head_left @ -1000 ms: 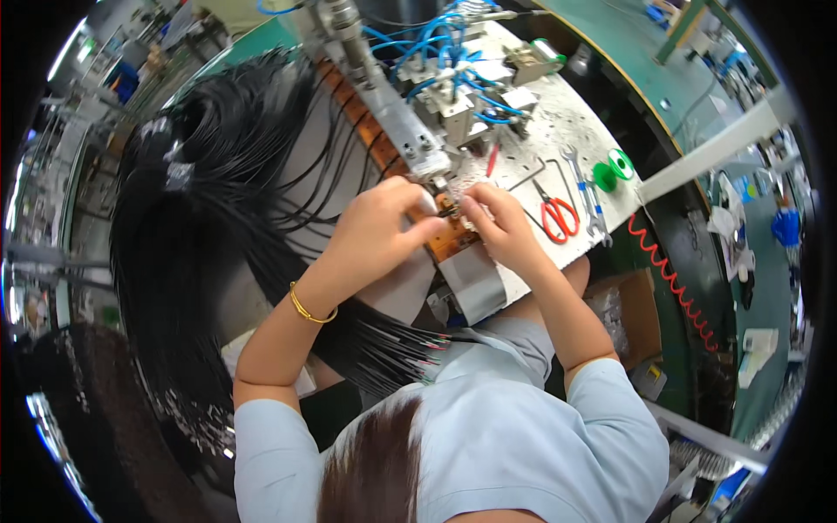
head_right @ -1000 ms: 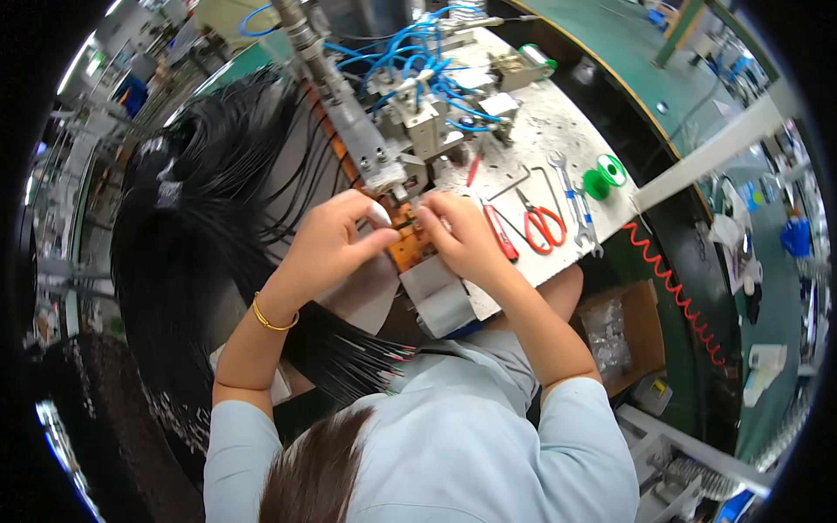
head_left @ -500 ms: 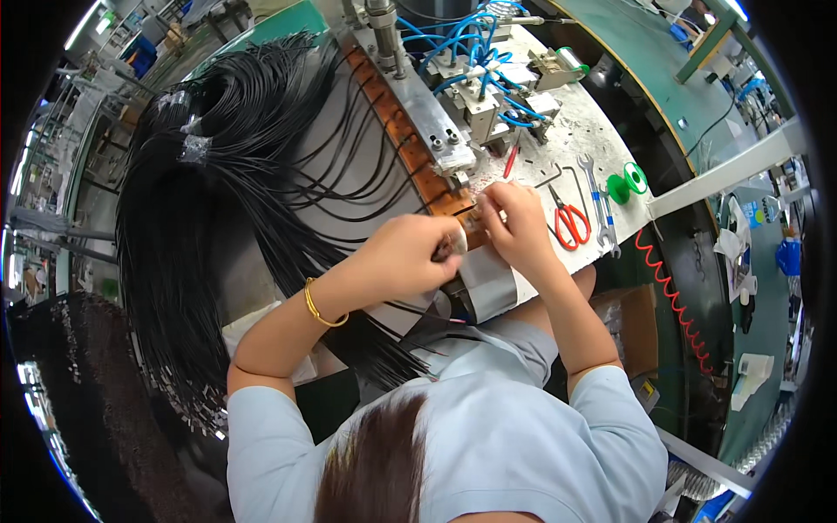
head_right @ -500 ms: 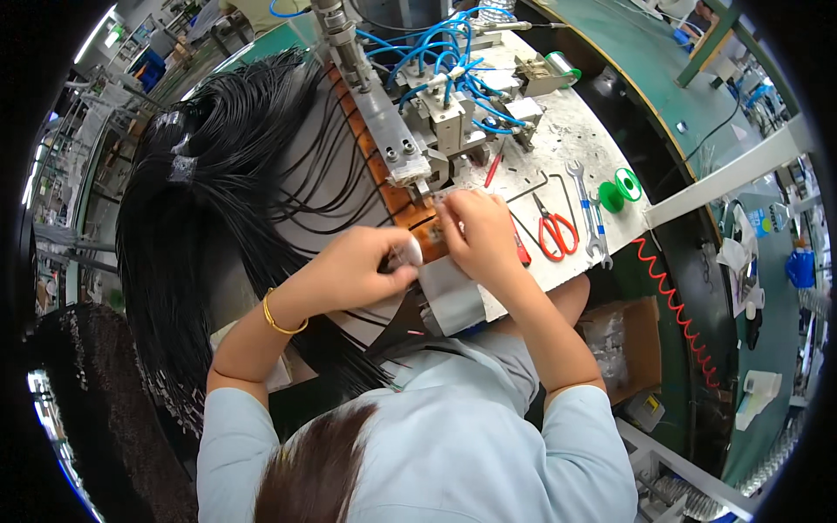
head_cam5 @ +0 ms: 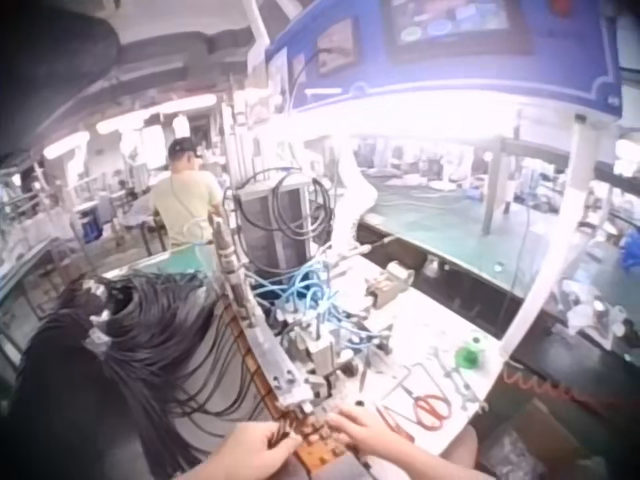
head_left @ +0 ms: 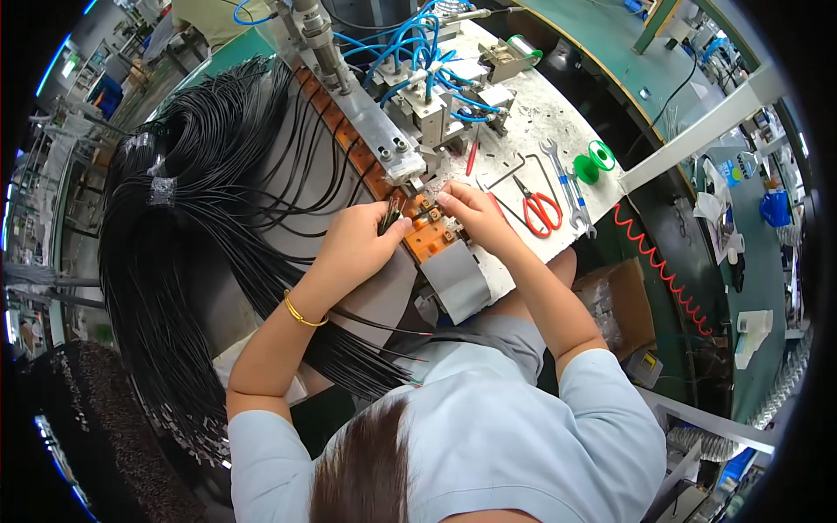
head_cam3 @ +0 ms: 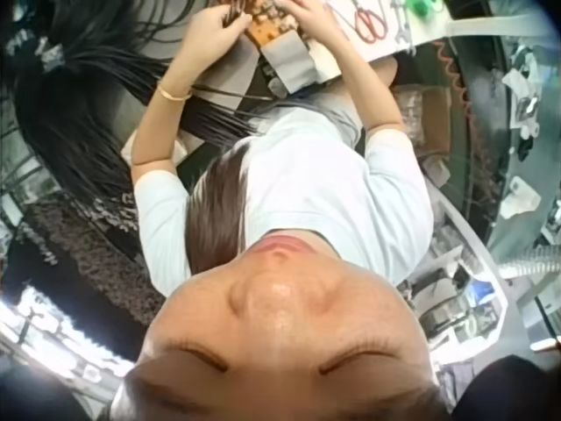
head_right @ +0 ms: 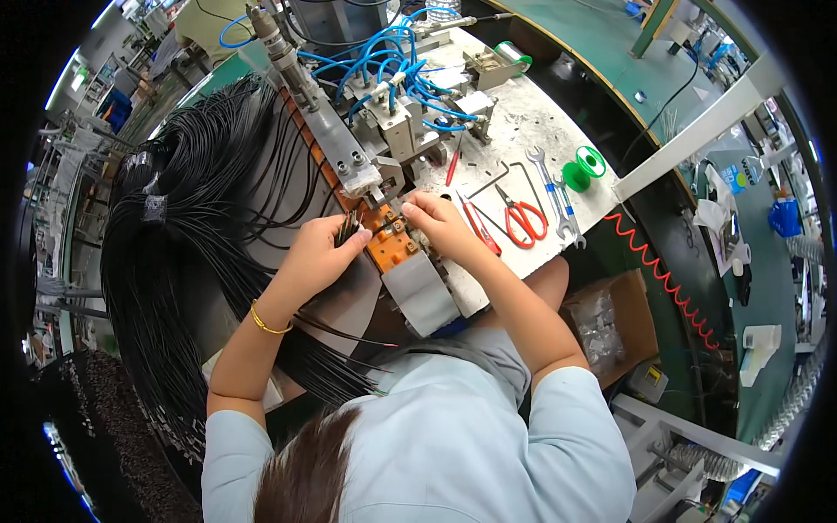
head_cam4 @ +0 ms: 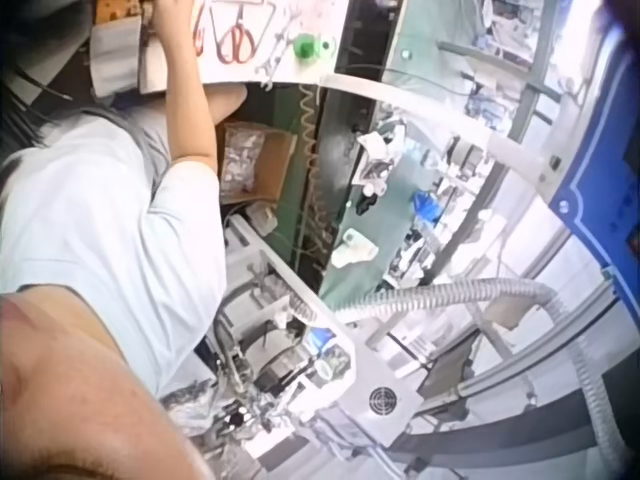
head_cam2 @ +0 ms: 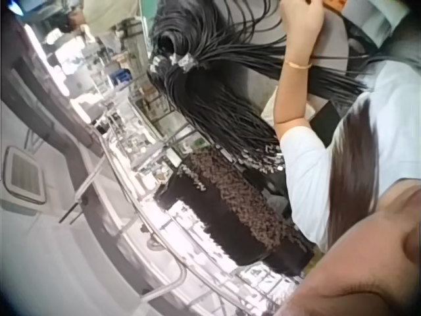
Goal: The person wraps tape around wire bundles and aligns them into a machine fixture by hand.
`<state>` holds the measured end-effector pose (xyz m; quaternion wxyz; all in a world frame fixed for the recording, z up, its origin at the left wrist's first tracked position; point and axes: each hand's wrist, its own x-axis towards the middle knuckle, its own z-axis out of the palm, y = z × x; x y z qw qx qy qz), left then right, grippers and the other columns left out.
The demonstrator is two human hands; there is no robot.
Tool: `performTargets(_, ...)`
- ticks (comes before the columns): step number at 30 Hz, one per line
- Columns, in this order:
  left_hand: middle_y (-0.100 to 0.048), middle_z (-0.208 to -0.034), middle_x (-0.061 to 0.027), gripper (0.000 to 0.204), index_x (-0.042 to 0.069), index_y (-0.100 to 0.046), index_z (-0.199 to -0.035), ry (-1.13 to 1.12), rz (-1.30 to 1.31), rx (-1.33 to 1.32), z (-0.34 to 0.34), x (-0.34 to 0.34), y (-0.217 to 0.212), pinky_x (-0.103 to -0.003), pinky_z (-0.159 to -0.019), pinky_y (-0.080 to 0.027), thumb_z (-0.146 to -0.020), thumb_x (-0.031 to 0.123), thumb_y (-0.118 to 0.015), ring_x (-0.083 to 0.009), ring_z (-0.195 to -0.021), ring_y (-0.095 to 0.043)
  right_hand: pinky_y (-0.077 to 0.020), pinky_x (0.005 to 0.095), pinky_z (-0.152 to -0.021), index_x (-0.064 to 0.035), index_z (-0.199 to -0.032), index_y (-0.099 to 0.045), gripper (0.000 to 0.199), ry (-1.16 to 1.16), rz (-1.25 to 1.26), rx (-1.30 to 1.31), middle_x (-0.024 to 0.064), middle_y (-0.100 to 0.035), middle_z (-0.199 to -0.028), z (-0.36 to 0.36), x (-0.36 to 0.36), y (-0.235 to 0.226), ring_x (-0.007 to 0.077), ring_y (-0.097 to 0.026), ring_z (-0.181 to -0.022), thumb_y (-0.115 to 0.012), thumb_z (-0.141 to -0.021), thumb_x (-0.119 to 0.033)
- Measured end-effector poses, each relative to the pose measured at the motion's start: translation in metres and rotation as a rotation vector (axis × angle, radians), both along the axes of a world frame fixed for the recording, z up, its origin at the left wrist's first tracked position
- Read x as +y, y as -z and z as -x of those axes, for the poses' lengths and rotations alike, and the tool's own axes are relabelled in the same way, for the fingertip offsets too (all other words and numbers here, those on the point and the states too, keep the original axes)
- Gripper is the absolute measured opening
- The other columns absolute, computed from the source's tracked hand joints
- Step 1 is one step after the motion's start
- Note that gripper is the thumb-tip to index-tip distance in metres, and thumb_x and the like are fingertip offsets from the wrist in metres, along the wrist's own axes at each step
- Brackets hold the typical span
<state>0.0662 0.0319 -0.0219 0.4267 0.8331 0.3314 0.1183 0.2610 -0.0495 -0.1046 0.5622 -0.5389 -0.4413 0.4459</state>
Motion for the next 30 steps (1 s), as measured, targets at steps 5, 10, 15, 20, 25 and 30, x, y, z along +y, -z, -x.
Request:
performTargets(5,-0.055,-0.062,0.0018,0.027,0.000,-0.061,-0.076,0.049,0.141,-0.040,0.002,0.005,0.004,-0.024,-0.055,-0.040,-0.086,0.024,-0.068,-0.0055,-0.059,-0.046,-0.0389,0.0279,-0.066,-0.0022,-0.077,-0.054,0.021,0.163,-0.017,-0.331,0.0054,-0.054,-0.071,0.008,-0.008,-0.002,0.0126,-0.049,-0.070,-0.057,-0.091,-0.019)
performTargets(10,-0.055,-0.064,0.0023,0.026,0.000,-0.061,-0.077,0.095,0.154,-0.031,0.002,0.001,-0.007,-0.024,-0.055,-0.040,-0.086,0.023,-0.069,-0.0042,-0.060,-0.046,-0.0413,0.0318,-0.072,-0.0023,-0.081,-0.059,0.015,0.225,-0.298,-0.726,0.0071,-0.060,-0.079,0.020,-0.017,-0.034,0.0200,-0.056,-0.077,-0.062,-0.086,-0.016)
performTargets(15,-0.056,-0.065,0.0030,0.024,0.002,-0.061,-0.076,0.126,0.279,-0.050,0.003,0.001,-0.010,-0.023,-0.055,-0.040,-0.086,0.022,-0.069,-0.0034,-0.060,-0.046,-0.0424,0.0332,-0.076,-0.0033,-0.086,-0.062,0.010,0.018,-0.302,-0.504,0.0075,-0.061,-0.082,0.021,-0.021,-0.043,0.0215,-0.058,-0.081,-0.065,-0.083,-0.013)
performTargets(20,-0.056,-0.065,0.0030,0.018,0.003,-0.059,-0.080,0.084,0.271,-0.084,0.003,0.000,-0.011,-0.021,-0.051,-0.040,-0.086,0.017,-0.068,-0.0028,-0.057,-0.049,-0.0430,0.0339,-0.077,-0.0036,-0.087,-0.063,0.010,0.001,-0.250,-0.476,0.0080,-0.062,-0.083,0.022,-0.024,-0.054,0.0225,-0.059,-0.083,-0.067,-0.080,-0.011)
performTargets(25,-0.056,-0.065,0.0023,0.014,0.003,-0.057,-0.084,0.004,0.429,-0.065,0.000,-0.006,-0.017,-0.019,-0.045,-0.039,-0.086,0.013,-0.067,-0.0035,-0.050,-0.051,-0.0437,0.0340,-0.075,-0.0032,-0.087,-0.063,0.012,0.123,-0.492,-0.967,0.0087,-0.062,-0.081,0.027,-0.021,-0.055,0.0241,-0.059,-0.083,-0.068,-0.077,-0.009)
performTargets(30,-0.056,-0.066,0.0013,0.014,0.003,-0.057,-0.083,0.024,0.429,-0.116,0.000,-0.006,-0.013,-0.019,-0.043,-0.039,-0.087,0.013,-0.066,-0.0040,-0.047,-0.050,-0.0431,0.0349,-0.075,-0.0040,-0.084,-0.062,0.013,0.059,-0.377,-0.651,0.0074,-0.061,-0.078,0.023,-0.020,-0.049,0.0241,-0.059,-0.081,-0.068,-0.073,-0.006)
